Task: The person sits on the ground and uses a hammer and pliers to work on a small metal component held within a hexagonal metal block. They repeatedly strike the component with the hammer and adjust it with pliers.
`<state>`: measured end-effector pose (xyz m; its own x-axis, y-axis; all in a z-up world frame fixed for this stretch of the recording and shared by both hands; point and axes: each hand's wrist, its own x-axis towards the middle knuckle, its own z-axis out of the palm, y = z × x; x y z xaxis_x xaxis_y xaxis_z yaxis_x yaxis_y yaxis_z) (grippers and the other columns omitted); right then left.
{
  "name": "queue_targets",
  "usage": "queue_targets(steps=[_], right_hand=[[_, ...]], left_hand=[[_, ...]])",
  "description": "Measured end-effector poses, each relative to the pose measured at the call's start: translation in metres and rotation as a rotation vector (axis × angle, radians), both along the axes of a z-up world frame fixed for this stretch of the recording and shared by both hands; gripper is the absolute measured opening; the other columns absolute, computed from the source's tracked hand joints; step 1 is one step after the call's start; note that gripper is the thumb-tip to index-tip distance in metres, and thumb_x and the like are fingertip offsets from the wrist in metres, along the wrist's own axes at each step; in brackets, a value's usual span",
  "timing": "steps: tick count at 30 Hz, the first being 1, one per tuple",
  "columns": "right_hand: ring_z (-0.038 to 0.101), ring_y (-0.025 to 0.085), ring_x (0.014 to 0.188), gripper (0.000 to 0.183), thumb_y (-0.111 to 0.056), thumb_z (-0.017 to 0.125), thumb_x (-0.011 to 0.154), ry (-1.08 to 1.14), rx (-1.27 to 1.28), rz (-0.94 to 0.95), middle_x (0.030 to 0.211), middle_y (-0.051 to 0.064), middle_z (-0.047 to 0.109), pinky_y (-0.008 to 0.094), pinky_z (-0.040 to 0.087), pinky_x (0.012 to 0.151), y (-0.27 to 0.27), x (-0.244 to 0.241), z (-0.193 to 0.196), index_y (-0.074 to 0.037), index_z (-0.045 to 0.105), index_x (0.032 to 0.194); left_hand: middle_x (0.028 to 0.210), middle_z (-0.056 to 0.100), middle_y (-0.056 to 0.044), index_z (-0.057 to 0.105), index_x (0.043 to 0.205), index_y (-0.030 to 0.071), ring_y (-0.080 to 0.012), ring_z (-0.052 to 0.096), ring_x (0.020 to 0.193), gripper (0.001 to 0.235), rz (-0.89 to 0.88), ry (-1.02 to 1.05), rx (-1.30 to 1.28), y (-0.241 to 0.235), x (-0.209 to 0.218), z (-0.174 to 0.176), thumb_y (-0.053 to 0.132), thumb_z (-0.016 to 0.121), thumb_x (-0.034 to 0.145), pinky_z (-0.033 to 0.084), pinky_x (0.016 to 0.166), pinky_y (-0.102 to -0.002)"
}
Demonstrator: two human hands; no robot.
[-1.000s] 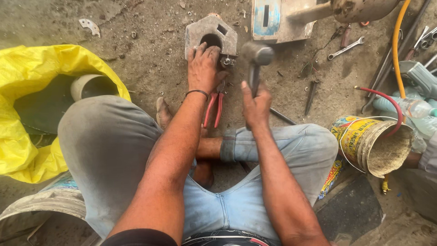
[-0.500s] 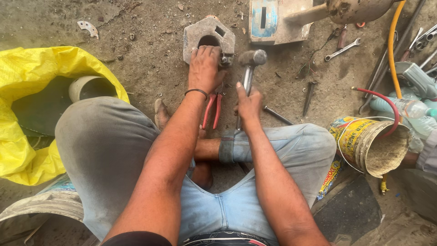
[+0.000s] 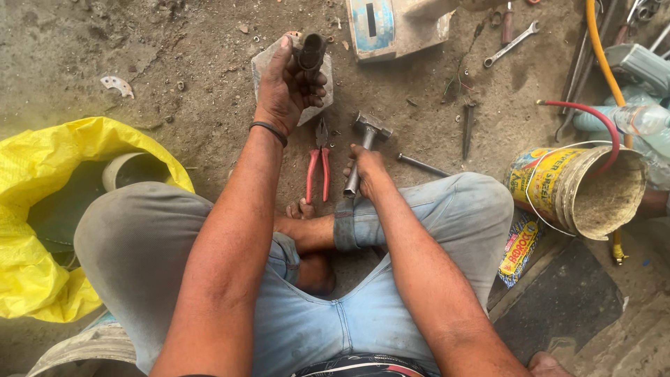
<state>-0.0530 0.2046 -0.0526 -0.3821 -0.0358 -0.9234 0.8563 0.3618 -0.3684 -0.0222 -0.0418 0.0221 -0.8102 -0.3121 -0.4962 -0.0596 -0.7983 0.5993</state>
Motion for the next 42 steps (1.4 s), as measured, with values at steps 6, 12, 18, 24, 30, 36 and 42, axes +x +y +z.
queue_targets(steps=[6,12,18,24,30,36,42], right_hand=[[0.060,0.019,0.051,0.029,-0.033,0.063,0.097,0.043,-0.018,0.033,0.070,0.006,0.058,0.037,0.049,0.043,0.002,0.000,-0.010,-0.004,0.060,0.101],[0.060,0.019,0.050,0.030,-0.033,0.061,0.097,0.042,-0.010,0.050,0.071,0.006,0.058,0.038,0.050,0.043,-0.001,0.004,-0.007,-0.004,0.058,0.104],[0.059,0.017,0.050,0.030,-0.028,0.059,0.101,0.058,-0.007,0.044,0.073,0.007,0.057,0.032,0.051,0.044,-0.001,0.004,-0.007,0.001,0.057,0.108],[0.058,0.017,0.049,0.030,-0.027,0.058,0.100,0.061,0.011,0.054,0.072,0.008,0.057,0.031,0.051,0.042,-0.003,0.005,0.000,0.002,0.055,0.108],[0.059,0.018,0.051,0.031,-0.026,0.060,0.099,0.091,0.005,0.048,0.074,0.009,0.057,0.031,0.054,0.044,-0.001,0.005,-0.011,0.004,0.055,0.109],[0.059,0.019,0.052,0.032,-0.029,0.059,0.097,0.058,0.076,0.101,0.075,0.008,0.056,0.037,0.054,0.042,-0.002,0.005,-0.003,0.000,0.054,0.108],[0.061,0.023,0.053,0.038,-0.027,0.063,0.098,0.164,0.089,0.174,0.076,0.009,0.055,0.038,0.056,0.043,0.001,0.006,-0.013,0.006,0.052,0.112]], left_hand=[[0.077,0.070,-0.008,0.074,0.106,0.006,-0.0215,0.068,0.066,0.074,-0.035,-0.049,-0.039,0.005,0.005,0.000,0.075,0.055,0.086,0.059,0.063,-0.038],[0.081,0.072,-0.010,0.071,0.110,0.007,-0.0221,0.069,0.069,0.070,-0.060,-0.060,-0.044,0.005,0.005,-0.006,0.072,0.055,0.088,0.057,0.064,-0.038],[0.079,0.071,-0.009,0.072,0.110,0.006,-0.0216,0.069,0.070,0.075,-0.059,-0.070,-0.103,0.008,0.007,-0.003,0.074,0.053,0.085,0.057,0.067,-0.039],[0.075,0.068,-0.008,0.075,0.107,0.002,-0.0214,0.067,0.069,0.080,-0.051,-0.073,-0.090,0.011,0.005,0.001,0.076,0.051,0.086,0.058,0.068,-0.040],[0.073,0.068,-0.008,0.074,0.103,0.003,-0.0215,0.066,0.068,0.078,-0.043,-0.070,-0.072,0.010,0.005,0.002,0.076,0.051,0.085,0.057,0.067,-0.041],[0.079,0.071,-0.009,0.065,0.114,0.004,-0.0191,0.071,0.070,0.074,-0.073,-0.086,-0.207,0.009,0.005,0.001,0.070,0.063,0.083,0.060,0.067,-0.038],[0.108,0.075,-0.004,0.061,0.115,0.006,-0.0172,0.075,0.103,0.059,-0.082,-0.195,-0.896,0.019,-0.007,0.001,0.030,0.096,0.075,0.061,0.098,-0.035]])
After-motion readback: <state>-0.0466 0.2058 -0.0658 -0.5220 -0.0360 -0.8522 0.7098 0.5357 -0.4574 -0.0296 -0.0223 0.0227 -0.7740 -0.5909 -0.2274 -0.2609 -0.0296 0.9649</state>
